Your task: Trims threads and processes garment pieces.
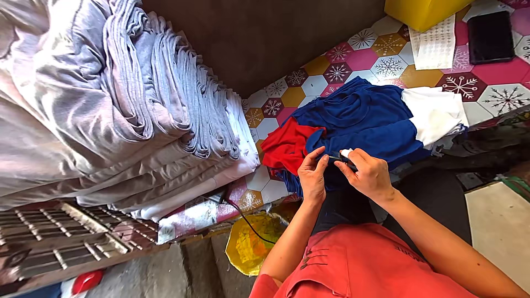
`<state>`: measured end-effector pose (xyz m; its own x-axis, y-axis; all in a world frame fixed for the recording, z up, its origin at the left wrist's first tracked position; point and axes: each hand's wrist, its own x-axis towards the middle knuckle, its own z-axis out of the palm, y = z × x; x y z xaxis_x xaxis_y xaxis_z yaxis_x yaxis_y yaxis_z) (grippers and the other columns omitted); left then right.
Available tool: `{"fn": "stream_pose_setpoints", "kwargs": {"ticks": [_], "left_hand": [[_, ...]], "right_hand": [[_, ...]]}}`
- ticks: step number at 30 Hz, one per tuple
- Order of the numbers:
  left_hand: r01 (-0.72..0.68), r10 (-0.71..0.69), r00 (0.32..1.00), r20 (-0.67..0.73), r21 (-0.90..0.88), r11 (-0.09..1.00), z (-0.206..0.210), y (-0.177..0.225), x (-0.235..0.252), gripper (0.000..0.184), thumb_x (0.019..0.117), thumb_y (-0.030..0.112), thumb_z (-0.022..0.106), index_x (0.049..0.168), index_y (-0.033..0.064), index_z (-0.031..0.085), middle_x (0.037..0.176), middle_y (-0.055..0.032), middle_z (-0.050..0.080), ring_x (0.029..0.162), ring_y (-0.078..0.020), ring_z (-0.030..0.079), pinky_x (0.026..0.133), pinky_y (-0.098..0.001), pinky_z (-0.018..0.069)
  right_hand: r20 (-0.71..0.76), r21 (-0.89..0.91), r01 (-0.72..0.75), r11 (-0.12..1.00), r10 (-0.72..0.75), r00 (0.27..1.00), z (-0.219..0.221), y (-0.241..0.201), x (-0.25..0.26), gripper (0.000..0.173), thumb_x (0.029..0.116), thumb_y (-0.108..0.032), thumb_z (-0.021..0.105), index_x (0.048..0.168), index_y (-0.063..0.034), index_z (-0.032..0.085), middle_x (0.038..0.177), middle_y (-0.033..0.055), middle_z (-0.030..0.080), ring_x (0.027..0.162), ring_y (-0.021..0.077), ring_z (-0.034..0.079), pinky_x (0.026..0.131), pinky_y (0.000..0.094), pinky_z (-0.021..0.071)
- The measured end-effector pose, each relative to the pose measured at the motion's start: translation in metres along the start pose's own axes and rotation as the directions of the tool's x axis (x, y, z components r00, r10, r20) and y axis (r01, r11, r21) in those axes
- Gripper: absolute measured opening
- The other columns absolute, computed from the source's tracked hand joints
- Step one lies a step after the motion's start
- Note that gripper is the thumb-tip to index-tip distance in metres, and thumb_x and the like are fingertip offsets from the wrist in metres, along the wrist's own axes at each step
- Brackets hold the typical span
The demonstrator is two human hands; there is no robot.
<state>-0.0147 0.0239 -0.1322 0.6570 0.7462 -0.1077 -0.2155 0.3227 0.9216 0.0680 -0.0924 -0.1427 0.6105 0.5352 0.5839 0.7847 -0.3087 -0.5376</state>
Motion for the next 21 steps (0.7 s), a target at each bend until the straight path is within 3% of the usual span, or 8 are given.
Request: {"fn": "stream_pose_setpoints", "kwargs": {"ticks": [4, 8, 12, 15, 21], "left_hand": [[-0.011, 0.011, 0.999, 0.045, 0.007, 1.000, -0.001, -0.001, 0.000, 0.028, 0.0874, -0.008, 0.071, 0.115, 0.0002, 0.072, 0.102, -0.0071, 0.074, 0.088, -0.0112, 0.070, 0.083, -0.0284, 0.0591], [-0.030, 0.029, 0.999, 0.017, 0.050, 0.998, 0.000, -0.004, 0.000, 0.012, 0.0884, -0.006, 0.072, 0.097, 0.0005, 0.076, 0.092, -0.0060, 0.075, 0.083, -0.0097, 0.070, 0.079, -0.0266, 0.0589], [-0.034, 0.037, 0.998, -0.043, 0.076, 0.997, 0.001, -0.004, 0.000, 0.007, 0.0926, -0.003, 0.068, 0.090, 0.0015, 0.073, 0.084, -0.0038, 0.073, 0.078, -0.0090, 0.068, 0.077, -0.0262, 0.0578], [-0.030, 0.033, 0.999, -0.032, 0.072, 0.997, 0.000, -0.004, -0.002, 0.008, 0.0895, -0.006, 0.070, 0.095, -0.0003, 0.072, 0.086, -0.0054, 0.073, 0.080, -0.0099, 0.069, 0.078, -0.0269, 0.0589], [-0.042, 0.042, 0.999, -0.002, 0.093, 0.995, 0.001, -0.003, -0.006, 0.030, 0.0793, -0.013, 0.075, 0.106, -0.0031, 0.067, 0.089, -0.0073, 0.073, 0.078, -0.0104, 0.071, 0.077, -0.0271, 0.0607]], "right_hand": [[0.010, 0.004, -0.021, 1.000, 0.021, 1.000, 0.005, 0.001, -0.003, 0.034, 0.0975, -0.030, 0.066, 0.099, 0.0029, 0.073, 0.076, 0.0143, 0.065, 0.060, 0.0268, 0.064, 0.049, 0.0389, 0.0502], [-0.004, 0.012, -0.032, 0.999, 0.032, 0.999, 0.008, 0.000, -0.006, 0.034, 0.0973, -0.030, 0.067, 0.101, 0.0031, 0.074, 0.077, 0.0145, 0.066, 0.061, 0.0264, 0.065, 0.050, 0.0387, 0.0509], [-0.049, 0.022, -0.019, 1.000, 0.020, 0.999, 0.010, 0.000, -0.007, 0.036, 0.0980, -0.031, 0.067, 0.103, 0.0039, 0.074, 0.078, 0.0149, 0.067, 0.061, 0.0257, 0.065, 0.051, 0.0371, 0.0511], [-0.072, 0.018, -0.003, 1.000, 0.004, 0.997, 0.012, 0.002, -0.007, 0.035, 0.0976, -0.030, 0.067, 0.105, 0.0034, 0.075, 0.078, 0.0143, 0.067, 0.061, 0.0248, 0.065, 0.051, 0.0358, 0.0506], [-0.093, -0.022, 0.023, 0.999, -0.025, 0.995, 0.013, 0.004, -0.007, 0.033, 0.0974, -0.028, 0.067, 0.105, 0.0024, 0.075, 0.078, 0.0137, 0.067, 0.061, 0.0246, 0.065, 0.051, 0.0356, 0.0503]]}}
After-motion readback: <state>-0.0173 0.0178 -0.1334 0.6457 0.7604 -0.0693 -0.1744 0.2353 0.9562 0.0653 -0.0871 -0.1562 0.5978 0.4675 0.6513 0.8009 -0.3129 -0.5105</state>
